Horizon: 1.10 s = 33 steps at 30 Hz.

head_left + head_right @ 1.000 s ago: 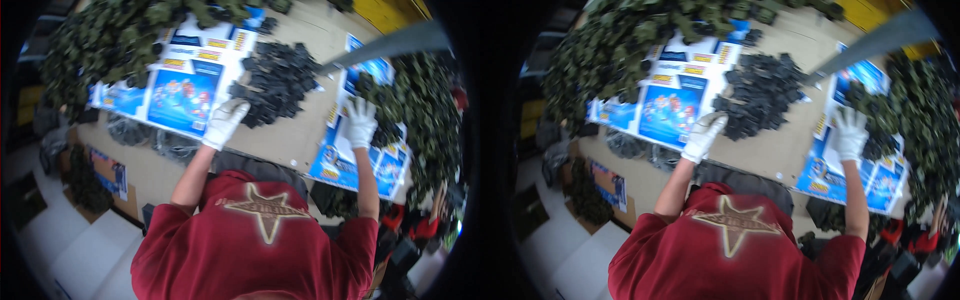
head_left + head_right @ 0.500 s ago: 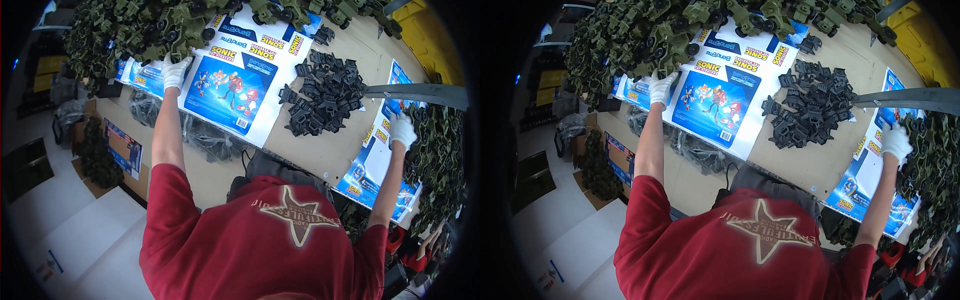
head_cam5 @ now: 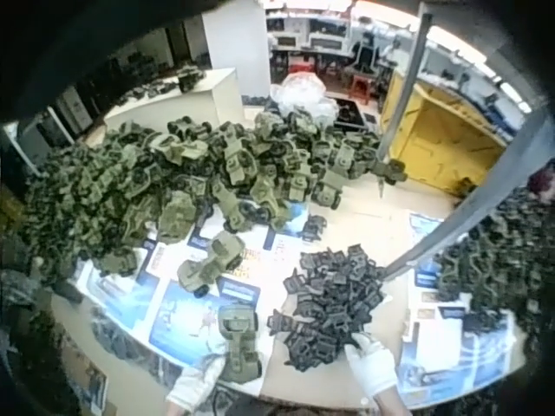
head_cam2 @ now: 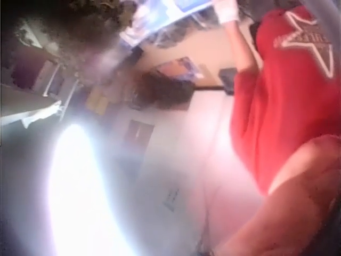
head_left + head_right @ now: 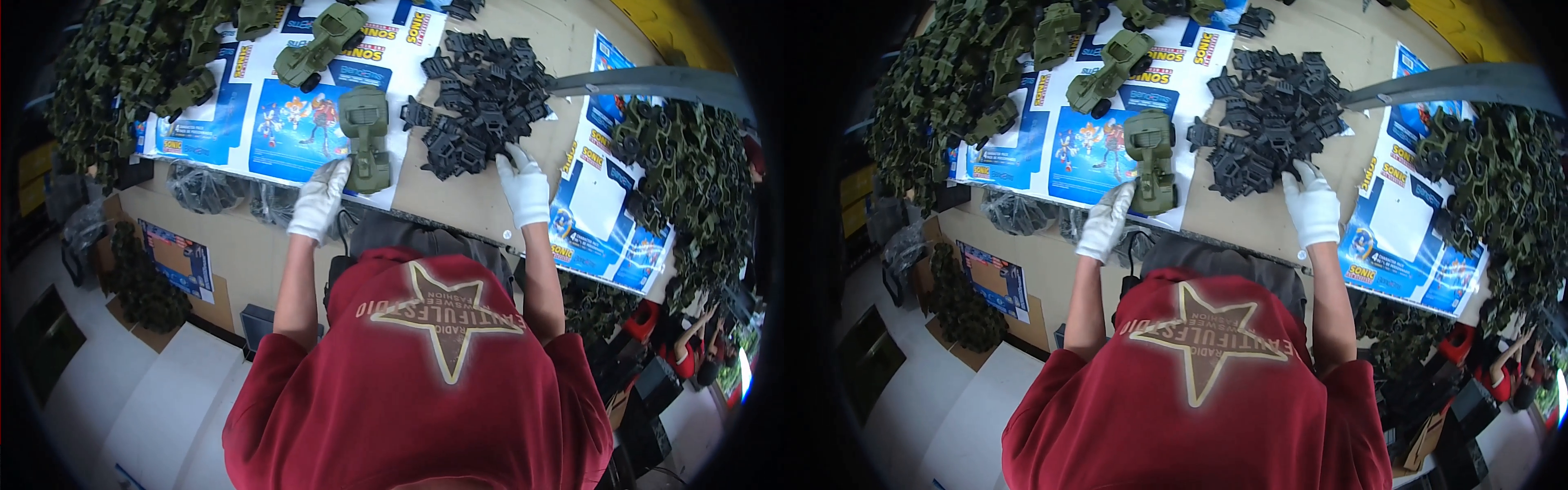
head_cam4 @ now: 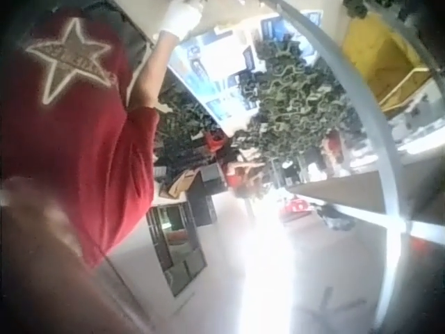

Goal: The person assembles plastic toy car bodies and chassis by hand, joining the components together at a workstation.

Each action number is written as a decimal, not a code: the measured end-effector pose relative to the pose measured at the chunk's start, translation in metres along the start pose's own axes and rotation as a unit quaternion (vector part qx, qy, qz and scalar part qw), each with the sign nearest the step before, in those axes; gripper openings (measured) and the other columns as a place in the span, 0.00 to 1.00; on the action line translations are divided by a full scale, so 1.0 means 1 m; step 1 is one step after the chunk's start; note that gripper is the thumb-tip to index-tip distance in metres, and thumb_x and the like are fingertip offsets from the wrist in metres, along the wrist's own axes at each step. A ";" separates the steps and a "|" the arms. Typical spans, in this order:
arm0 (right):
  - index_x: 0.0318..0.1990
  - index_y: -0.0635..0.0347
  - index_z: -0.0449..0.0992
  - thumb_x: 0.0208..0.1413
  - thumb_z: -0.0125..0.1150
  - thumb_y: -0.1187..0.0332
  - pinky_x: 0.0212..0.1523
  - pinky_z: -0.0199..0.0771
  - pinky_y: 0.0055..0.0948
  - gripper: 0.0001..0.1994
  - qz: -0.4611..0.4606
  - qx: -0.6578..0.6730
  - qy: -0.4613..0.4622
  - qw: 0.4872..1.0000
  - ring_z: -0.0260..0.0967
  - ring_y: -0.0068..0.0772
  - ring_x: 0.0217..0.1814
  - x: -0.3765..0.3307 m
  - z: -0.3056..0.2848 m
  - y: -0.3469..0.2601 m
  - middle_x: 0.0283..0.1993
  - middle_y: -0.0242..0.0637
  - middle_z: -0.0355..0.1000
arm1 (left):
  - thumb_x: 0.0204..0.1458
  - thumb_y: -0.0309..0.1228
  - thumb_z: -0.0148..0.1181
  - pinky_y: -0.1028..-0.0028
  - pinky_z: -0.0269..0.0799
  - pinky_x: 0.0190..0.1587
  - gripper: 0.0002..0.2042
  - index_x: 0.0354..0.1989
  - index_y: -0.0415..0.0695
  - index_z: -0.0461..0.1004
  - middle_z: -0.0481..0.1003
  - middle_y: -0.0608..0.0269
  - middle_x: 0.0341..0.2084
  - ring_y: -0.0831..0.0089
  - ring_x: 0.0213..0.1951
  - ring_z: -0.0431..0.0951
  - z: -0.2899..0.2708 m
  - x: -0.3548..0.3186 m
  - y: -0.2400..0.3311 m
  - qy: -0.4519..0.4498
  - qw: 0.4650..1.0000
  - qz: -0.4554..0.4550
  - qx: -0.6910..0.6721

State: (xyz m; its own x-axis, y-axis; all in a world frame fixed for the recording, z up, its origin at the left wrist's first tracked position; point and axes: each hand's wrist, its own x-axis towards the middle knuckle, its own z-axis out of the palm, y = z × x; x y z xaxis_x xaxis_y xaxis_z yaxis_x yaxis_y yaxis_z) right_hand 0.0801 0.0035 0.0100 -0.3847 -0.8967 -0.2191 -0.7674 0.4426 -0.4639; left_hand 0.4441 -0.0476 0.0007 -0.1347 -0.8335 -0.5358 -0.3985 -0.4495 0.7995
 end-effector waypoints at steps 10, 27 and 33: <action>0.48 0.49 0.78 0.50 0.65 0.61 0.39 0.74 0.41 0.16 -0.262 -0.147 0.119 0.946 0.74 0.43 0.41 -0.013 -0.001 -0.046 0.40 0.38 0.75 | 0.36 0.27 0.63 0.45 0.46 0.69 0.37 0.63 0.60 0.65 0.59 0.61 0.66 0.53 0.70 0.53 0.006 0.032 0.088 -0.037 0.605 0.445 0.659; 0.61 0.57 0.69 0.50 0.66 0.49 0.50 0.73 0.44 0.33 0.008 -0.241 -0.047 0.969 0.72 0.56 0.49 -0.050 -0.004 0.043 0.48 0.55 0.71 | 0.37 0.42 0.74 0.65 0.71 0.55 0.50 0.69 0.36 0.53 0.73 0.37 0.52 0.48 0.52 0.76 0.056 0.038 0.082 -0.222 0.862 0.173 0.422; 0.66 0.52 0.64 0.47 0.69 0.53 0.62 0.63 0.47 0.38 -0.146 -0.249 -0.044 0.956 0.62 0.52 0.65 -0.040 -0.035 0.061 0.66 0.51 0.62 | 0.38 0.40 0.75 0.67 0.71 0.55 0.44 0.65 0.39 0.61 0.75 0.47 0.52 0.56 0.53 0.77 0.044 0.031 0.088 -0.247 0.913 0.128 0.299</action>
State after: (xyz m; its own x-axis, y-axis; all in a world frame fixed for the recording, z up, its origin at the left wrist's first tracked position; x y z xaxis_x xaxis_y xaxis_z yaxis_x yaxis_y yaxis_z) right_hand 0.0303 0.0666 0.0207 -0.0884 -0.9705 -0.2245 -0.9931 0.1033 -0.0558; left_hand 0.3655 -0.0989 0.0423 -0.6256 -0.5742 -0.5282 -0.7016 0.1181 0.7027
